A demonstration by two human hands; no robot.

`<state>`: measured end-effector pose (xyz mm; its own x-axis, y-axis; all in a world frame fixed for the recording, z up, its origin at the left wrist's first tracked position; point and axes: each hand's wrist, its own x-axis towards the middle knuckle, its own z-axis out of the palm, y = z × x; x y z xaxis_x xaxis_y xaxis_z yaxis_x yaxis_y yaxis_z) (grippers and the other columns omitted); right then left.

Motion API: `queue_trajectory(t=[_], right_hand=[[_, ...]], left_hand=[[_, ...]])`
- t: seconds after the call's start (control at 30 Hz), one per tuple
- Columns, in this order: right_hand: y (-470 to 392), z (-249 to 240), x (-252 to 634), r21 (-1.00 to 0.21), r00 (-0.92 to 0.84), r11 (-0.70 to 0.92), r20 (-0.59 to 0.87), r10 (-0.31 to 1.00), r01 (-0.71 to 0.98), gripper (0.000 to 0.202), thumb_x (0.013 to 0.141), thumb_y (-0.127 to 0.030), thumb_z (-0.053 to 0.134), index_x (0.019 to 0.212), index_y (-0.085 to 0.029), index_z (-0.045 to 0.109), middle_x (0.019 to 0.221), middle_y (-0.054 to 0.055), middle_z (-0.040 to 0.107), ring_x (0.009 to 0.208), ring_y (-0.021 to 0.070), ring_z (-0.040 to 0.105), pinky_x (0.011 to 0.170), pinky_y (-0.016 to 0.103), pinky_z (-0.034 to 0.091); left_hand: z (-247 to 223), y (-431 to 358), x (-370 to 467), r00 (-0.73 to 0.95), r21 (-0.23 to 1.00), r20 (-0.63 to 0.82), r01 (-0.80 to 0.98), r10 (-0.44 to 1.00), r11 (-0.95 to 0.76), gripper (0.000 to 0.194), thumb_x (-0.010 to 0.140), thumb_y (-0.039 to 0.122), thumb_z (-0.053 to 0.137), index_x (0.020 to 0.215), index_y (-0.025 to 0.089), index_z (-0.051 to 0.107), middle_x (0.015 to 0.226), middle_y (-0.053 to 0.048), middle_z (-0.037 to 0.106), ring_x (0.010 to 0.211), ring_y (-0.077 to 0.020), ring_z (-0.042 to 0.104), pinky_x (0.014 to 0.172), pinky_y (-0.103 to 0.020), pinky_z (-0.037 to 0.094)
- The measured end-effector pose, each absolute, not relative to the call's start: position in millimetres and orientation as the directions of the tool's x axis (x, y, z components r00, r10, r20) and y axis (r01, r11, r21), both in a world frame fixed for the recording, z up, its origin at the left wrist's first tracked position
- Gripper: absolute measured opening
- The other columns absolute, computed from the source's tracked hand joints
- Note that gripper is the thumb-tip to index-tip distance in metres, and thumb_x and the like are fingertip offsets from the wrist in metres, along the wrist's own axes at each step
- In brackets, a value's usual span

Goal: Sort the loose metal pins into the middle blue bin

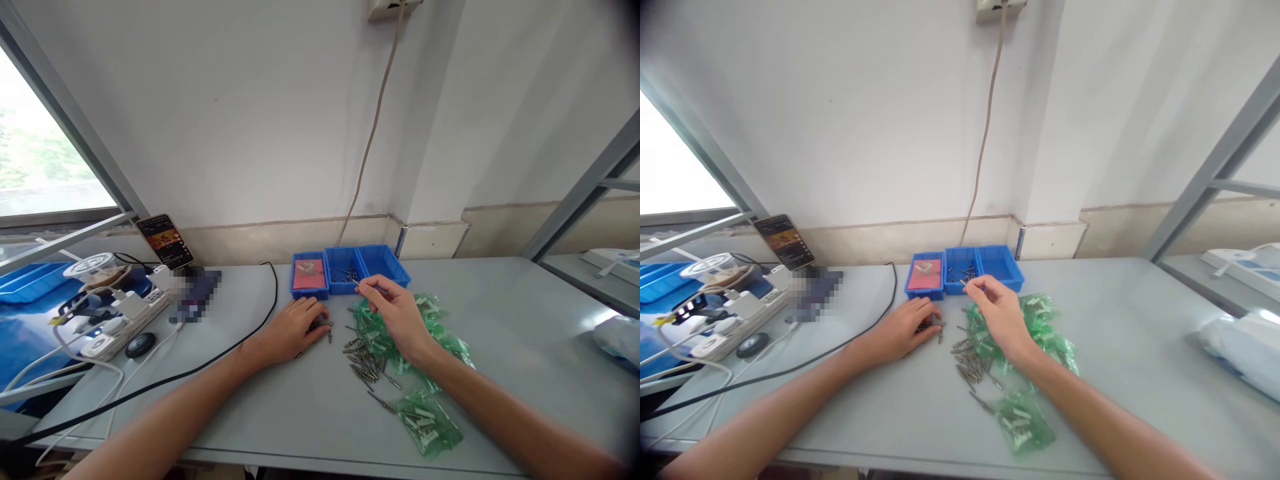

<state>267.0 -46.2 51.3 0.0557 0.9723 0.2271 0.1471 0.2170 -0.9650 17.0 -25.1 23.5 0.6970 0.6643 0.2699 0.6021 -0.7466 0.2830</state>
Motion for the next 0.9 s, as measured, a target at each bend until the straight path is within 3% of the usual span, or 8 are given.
queue_trajectory(t=[0.3,0.9], right_hand=[[-45.5,50.7,267.4,-0.954,0.039,0.248,0.257,0.966,0.167,0.019,0.092,-0.041,0.068,0.085,-0.024,0.065,0.078,-0.001,0.054,0.069,0.0171,0.043,0.063,0.031,0.035],[-44.0,48.2,267.9,-0.961,0.039,0.232,0.240,0.970,0.153,0.016,0.090,-0.036,0.066,0.079,-0.024,0.064,0.076,-0.001,0.054,0.067,0.0173,0.043,0.062,0.031,0.035]], left_hand=[[23.9,-25.4,17.7,0.695,0.285,0.267,0.605,0.667,-0.744,0.018,0.108,0.038,0.056,0.115,0.022,0.060,0.104,-0.005,0.064,0.096,-0.0225,0.058,0.087,-0.034,0.046],[25.2,-26.4,17.5,0.694,0.287,0.282,0.598,0.662,-0.748,0.021,0.109,0.040,0.053,0.114,0.022,0.062,0.103,-0.006,0.064,0.095,-0.0223,0.059,0.086,-0.035,0.046]])
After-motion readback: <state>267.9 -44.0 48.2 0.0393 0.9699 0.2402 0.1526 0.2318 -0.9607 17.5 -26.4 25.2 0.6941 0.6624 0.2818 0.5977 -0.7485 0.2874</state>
